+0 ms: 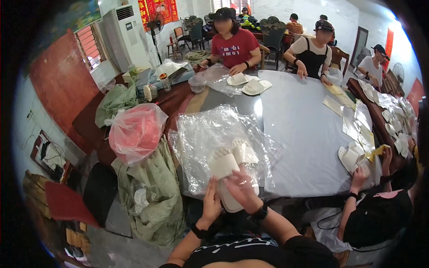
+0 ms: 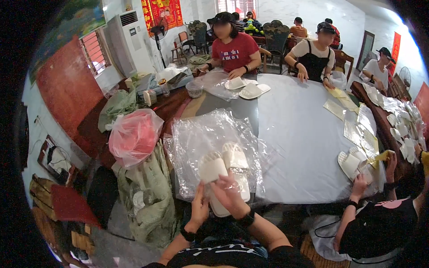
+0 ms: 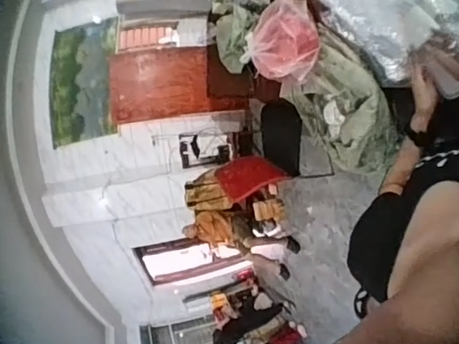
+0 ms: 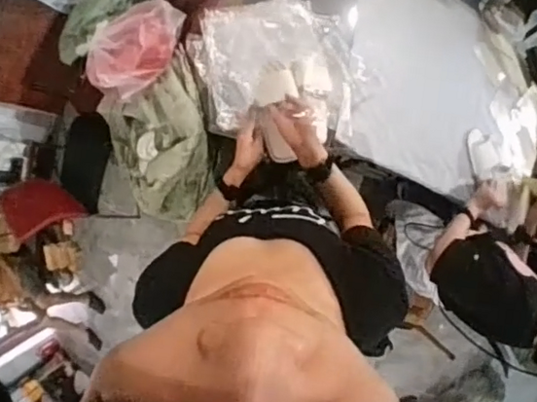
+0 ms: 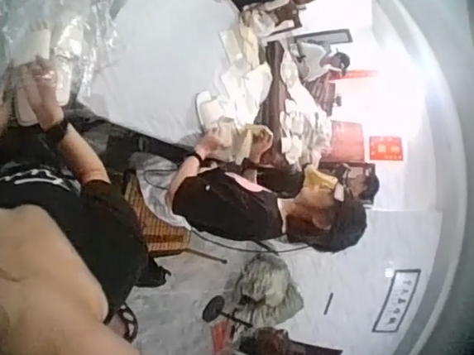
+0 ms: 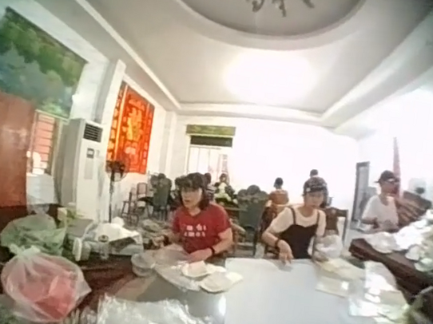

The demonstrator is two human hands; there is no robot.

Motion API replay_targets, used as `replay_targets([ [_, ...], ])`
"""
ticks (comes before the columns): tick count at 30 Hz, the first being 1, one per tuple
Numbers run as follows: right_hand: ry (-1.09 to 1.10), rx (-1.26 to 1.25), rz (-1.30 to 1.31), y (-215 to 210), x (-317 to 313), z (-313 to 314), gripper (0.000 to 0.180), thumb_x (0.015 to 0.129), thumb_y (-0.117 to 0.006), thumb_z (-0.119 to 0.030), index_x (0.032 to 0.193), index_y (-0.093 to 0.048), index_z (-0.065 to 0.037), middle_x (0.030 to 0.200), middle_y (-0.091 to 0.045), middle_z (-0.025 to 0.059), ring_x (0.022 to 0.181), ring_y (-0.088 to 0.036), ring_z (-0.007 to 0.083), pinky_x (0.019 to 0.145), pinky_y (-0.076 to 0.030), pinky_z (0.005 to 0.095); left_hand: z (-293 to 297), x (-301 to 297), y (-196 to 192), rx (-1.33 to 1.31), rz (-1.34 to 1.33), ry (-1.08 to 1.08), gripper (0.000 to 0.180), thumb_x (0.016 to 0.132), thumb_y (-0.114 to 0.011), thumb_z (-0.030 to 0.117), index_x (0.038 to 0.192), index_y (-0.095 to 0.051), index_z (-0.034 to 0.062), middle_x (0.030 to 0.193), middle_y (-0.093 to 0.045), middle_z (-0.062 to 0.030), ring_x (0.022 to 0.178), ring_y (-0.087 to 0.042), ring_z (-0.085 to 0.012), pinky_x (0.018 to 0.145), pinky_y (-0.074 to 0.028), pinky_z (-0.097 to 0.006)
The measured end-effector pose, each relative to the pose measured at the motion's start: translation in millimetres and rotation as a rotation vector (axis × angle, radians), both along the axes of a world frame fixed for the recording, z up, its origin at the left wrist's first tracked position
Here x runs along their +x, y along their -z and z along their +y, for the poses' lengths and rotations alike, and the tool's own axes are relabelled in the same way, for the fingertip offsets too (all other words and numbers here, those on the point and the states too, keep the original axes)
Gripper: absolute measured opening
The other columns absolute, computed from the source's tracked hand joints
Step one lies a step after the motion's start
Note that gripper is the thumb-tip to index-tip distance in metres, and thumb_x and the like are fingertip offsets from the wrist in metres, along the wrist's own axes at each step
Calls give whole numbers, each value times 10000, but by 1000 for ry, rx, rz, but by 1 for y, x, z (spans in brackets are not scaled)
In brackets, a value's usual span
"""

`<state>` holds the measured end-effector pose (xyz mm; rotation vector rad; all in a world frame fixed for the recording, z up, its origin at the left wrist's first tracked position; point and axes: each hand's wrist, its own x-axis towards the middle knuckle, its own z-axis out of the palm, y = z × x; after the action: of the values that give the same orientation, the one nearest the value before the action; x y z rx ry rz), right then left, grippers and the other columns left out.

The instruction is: Pairing slippers and placing them into plastic bags for packaging.

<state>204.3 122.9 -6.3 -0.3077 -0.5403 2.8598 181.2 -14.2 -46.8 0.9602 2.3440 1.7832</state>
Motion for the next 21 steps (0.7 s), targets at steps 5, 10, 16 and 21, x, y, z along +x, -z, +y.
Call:
replay_targets([
  [5, -84, -89, 239, 25, -60, 9, 222, 883, -462, -123, 1097, -472, -63, 1078, -500, 59, 914, -497, 185, 859, -402, 358, -7, 0, 25, -22, -13, 24, 529, 879, -317, -71, 1390, -250, 51, 1382, -326, -149, 1074, -504, -218, 878, -442, -304],
  [10, -10, 760, 152, 56, -50, 6, 334, 879, -482, -143, 1200, -456, -51, 1235, -450, 103, 1138, -427, 242, 948, -353, 366, -6, -1, 11, 346, -455, 88, 533, 869, -281, -117, 1379, -266, 40, 1369, -329, -135, 1069, -504, -211, 870, -466, -301],
  [16, 120, 2426, -107, 28, 19, 25, 572, 763, -649, -192, 1292, -435, -171, 1328, -348, 254, 1237, -303, 451, 1023, -299, 409, -6, -4, 11, 270, -519, 82, 519, 871, -278, -127, 1364, -293, 33, 1394, -278, -149, 1110, -485, -242, 871, -485, -329],
  [21, -133, 2202, 154, 31, 24, 27, 551, 732, -645, -168, 1241, -455, -77, 1275, -370, 306, 1202, -367, 428, 977, -356, 424, -9, 2, 8, 332, -509, 52, 505, 867, -300, -123, 1338, -358, 48, 1379, -312, -179, 1147, -468, -262, 856, -487, -318],
])
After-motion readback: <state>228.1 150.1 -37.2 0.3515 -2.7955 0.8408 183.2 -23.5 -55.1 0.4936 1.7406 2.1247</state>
